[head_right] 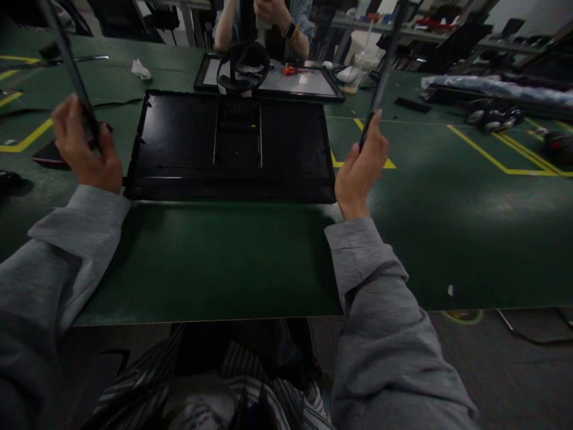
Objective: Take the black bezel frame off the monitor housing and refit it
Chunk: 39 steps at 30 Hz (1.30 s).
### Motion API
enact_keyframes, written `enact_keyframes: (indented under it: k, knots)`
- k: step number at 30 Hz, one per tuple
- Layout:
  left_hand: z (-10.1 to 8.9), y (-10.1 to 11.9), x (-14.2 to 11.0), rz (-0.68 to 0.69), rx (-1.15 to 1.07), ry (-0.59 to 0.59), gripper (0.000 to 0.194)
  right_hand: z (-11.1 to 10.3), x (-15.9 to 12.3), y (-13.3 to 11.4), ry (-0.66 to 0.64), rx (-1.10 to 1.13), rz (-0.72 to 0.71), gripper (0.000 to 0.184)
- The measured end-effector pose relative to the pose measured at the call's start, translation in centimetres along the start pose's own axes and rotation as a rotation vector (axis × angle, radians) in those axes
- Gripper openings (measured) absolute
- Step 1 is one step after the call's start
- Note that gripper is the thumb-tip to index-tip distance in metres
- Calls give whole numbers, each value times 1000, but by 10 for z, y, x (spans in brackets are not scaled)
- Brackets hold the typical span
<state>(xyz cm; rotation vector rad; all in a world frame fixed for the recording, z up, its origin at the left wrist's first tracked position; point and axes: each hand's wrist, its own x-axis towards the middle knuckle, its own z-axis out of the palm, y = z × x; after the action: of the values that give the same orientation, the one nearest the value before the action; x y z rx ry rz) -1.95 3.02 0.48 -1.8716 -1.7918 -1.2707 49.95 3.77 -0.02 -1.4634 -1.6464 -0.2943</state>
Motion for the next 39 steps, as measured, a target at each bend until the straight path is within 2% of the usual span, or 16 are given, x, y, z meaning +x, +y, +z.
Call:
enact_keyframes:
  k: [3, 5, 7, 10, 13, 16, 18, 22, 28, 35, 39]
  knots:
    - [-8, 0, 1, 189, 47, 294, 66, -3, 3, -1, 183, 23, -109, 65]
    - [-12, 2, 1, 217, 72, 329, 65, -4, 5, 4, 250, -26, -118, 65]
    - [-13, 5, 0, 190, 105, 288, 66, -4, 5, 8, 252, -64, -106, 65]
    - [-12, 11, 1, 67, 159, 143, 69, -3, 5, 11, 173, -81, -72, 66]
    - [-11, 15, 2, -36, 183, 12, 67, 2, 2, 8, 31, -127, 4, 62]
    - [-8, 17, 0, -131, 171, -43, 60, 11, -1, 5, -139, -143, 102, 64]
    - [-3, 16, -2, -194, 150, -76, 56, 16, -3, 6, -200, -142, 135, 64]
    - [6, 13, -4, -270, 101, -145, 46, 19, -5, 11, -221, -141, 200, 62]
    - [10, 7, -7, -253, 74, -188, 40, 16, -7, 13, -275, -49, 277, 58]
    - [15, 0, -6, -272, 30, -235, 47, 22, -10, 22, -299, -95, 239, 57]
    - [23, -16, -7, -301, -86, -286, 51, 25, -11, 26, -314, -74, 264, 58]
